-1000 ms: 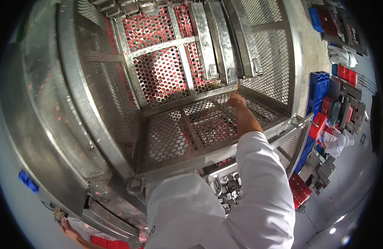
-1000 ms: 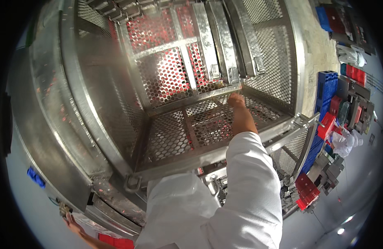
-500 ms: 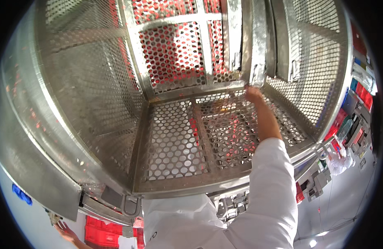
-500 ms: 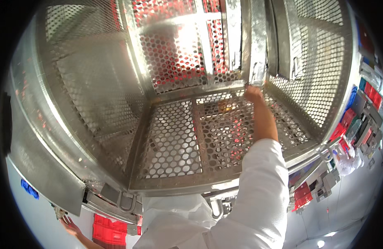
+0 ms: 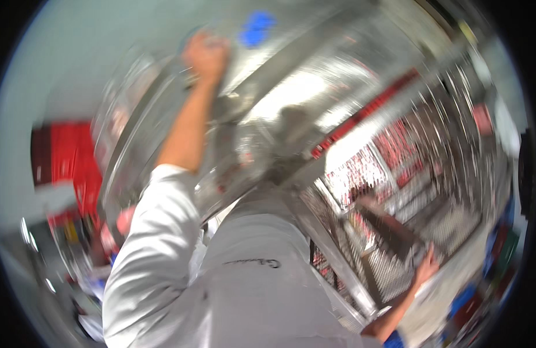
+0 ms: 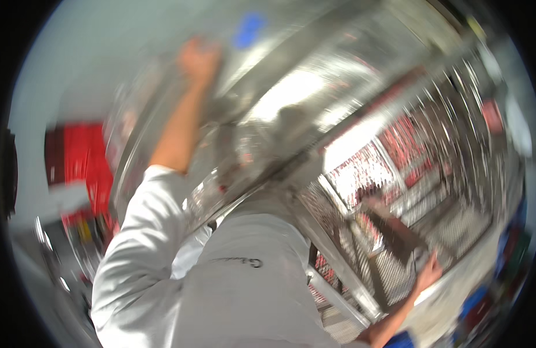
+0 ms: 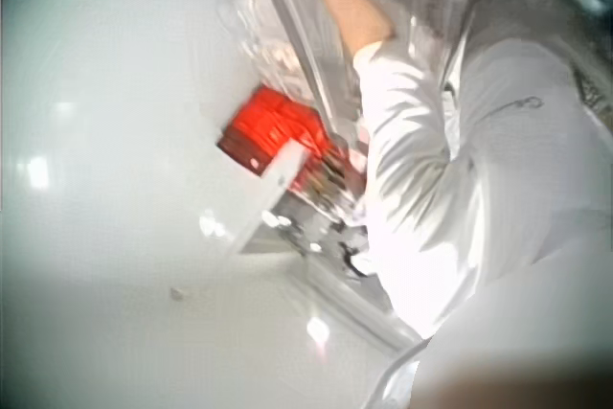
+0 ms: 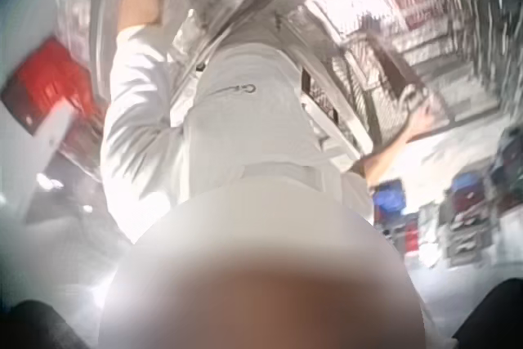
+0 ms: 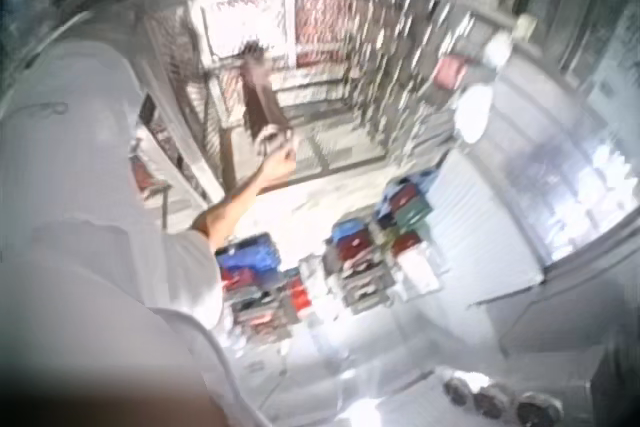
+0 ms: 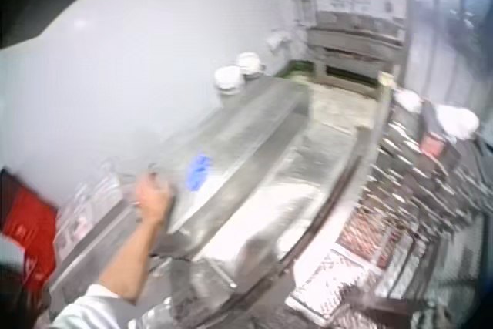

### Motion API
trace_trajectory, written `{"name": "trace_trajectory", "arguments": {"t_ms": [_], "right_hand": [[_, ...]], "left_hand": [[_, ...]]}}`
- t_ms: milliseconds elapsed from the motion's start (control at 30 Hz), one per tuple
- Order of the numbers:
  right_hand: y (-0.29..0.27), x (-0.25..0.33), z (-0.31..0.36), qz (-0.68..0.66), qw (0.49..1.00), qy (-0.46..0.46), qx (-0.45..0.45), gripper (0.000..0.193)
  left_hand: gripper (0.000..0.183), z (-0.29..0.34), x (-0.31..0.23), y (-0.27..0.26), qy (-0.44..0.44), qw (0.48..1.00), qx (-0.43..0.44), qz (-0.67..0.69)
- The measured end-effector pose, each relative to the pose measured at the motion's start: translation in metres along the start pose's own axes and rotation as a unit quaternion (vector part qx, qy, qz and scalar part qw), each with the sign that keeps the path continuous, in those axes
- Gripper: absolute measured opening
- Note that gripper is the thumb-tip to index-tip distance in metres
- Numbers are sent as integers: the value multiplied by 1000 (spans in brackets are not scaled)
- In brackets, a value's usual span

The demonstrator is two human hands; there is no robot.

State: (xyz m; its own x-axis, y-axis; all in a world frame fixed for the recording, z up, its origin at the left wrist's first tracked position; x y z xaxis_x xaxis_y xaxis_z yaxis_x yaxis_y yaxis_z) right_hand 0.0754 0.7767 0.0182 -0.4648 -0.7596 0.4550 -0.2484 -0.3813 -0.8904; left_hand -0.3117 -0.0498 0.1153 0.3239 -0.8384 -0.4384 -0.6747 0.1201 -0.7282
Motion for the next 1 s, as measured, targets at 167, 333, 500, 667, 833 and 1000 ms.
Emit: {"name": "trace_trajectory", "arguments": {"t_ms": [167, 333, 500, 667, 833, 1000], "right_hand": [[-79, 141, 25, -26, 973, -230, -22, 52], [-161, 428, 131, 111, 718, -687, 2, 22], [-146, 656, 255, 140, 505, -851, -29, 25], [-36, 773, 347, 112, 274, -947, 127, 34], [77, 772, 417, 111, 125, -965, 200, 28], [177, 785, 514, 11, -14, -963, 268, 20]], "left_hand": [[68, -7, 16, 6, -14, 994, 112, -9], [72, 31, -9, -76, 16, 961, 176, 215], [54, 125, -101, -145, -59, 653, 524, 544], [38, 136, -38, -237, -245, 249, 519, 780], [34, 180, 99, -204, -314, 118, 451, 827], [40, 245, 278, -144, -376, 574, 85, 723]]}}
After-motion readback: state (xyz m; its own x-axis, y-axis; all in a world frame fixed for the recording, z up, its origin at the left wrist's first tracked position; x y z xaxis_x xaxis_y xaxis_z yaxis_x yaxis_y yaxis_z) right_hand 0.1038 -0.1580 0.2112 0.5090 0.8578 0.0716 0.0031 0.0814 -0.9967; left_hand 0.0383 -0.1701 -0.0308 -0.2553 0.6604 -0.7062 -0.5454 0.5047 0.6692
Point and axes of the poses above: each hand's wrist, its own z-axis away from the middle knuckle, its own y-axis out of the palm, x = y × z, the point moved 7 cm from there along -z, towards the middle knuckle, and after that the axes turned 12 degrees about -y, right-handed, at the moved point
